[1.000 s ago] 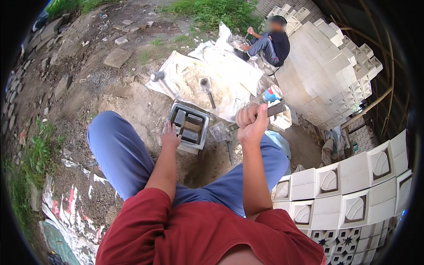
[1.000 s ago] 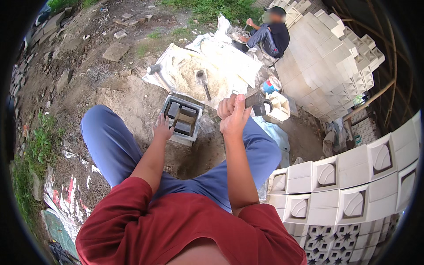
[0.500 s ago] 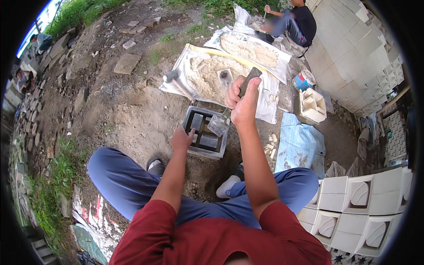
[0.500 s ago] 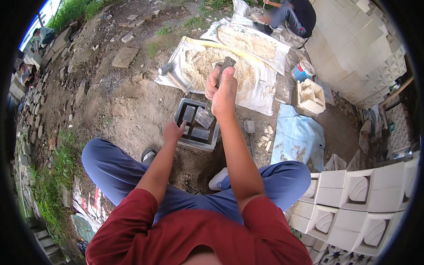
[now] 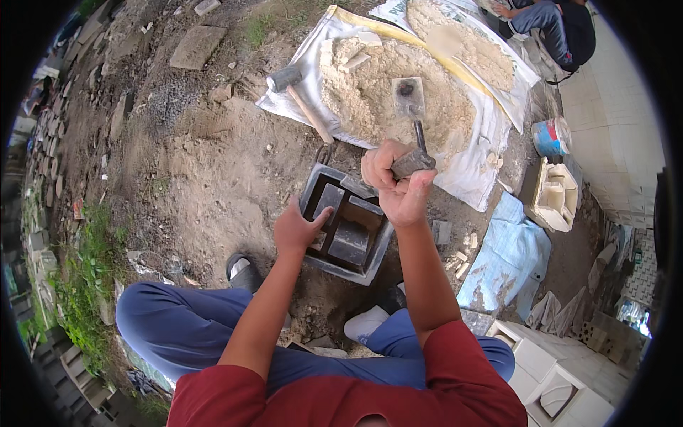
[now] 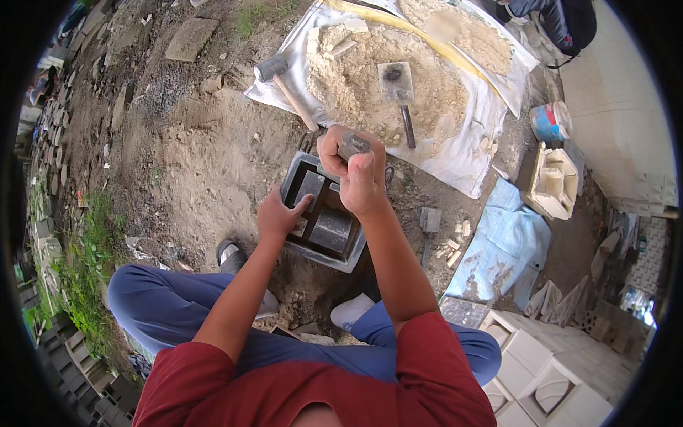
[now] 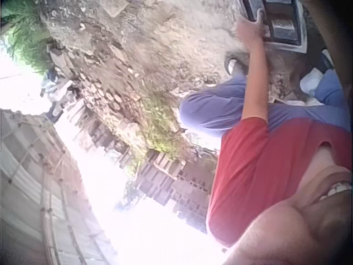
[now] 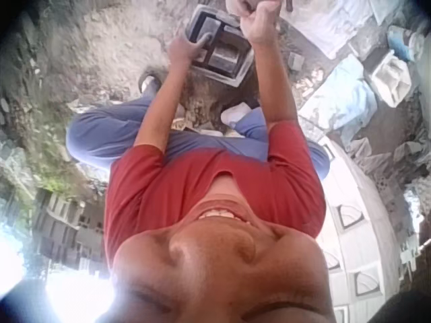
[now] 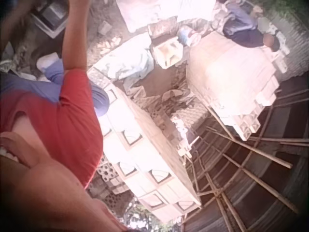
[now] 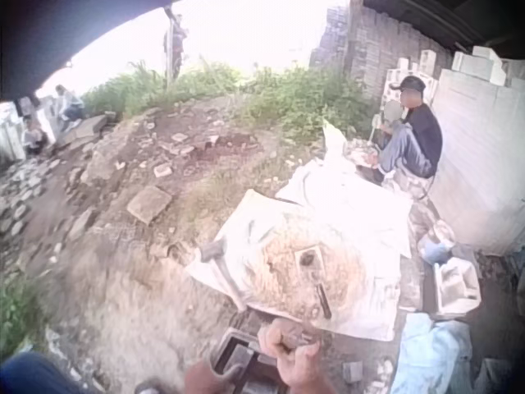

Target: The person cleans the interior grooves of a square construction mold and fills it with pieces of material.

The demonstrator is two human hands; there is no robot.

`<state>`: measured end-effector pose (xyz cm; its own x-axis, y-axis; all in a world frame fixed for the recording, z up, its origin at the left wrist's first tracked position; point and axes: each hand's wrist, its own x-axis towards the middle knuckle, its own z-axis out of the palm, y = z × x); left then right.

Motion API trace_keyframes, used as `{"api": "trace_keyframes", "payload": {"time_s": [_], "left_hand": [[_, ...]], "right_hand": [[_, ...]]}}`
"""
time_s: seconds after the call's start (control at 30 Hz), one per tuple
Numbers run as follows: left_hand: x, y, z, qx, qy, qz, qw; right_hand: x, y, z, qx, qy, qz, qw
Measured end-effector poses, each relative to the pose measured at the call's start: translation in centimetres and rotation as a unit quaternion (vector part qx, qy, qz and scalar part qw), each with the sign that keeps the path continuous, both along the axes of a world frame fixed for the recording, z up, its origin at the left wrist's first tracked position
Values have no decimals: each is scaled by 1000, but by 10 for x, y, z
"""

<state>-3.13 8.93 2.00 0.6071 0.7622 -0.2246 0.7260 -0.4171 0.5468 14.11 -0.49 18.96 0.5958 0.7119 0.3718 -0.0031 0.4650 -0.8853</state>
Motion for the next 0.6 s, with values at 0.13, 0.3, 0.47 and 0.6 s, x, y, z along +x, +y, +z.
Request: {"api": "trace_keyframes", "payload": {"time_s": [0.13,0.3,0.47,0.6], "left_hand": [[11,-2,4,-20,46,-4,999],[11,3,3,-63,82,0,995],[1,6,-5,-34,31,2,999],[1,8,0,-68,53,3,996]], "right_hand": [[21,3,-19,-52,37,35,997],[25,19,-49,-42,43,51,997],[21,39,-61,-36,-17,114,993],[9,43,-61,-106,-94,51,989]]}}
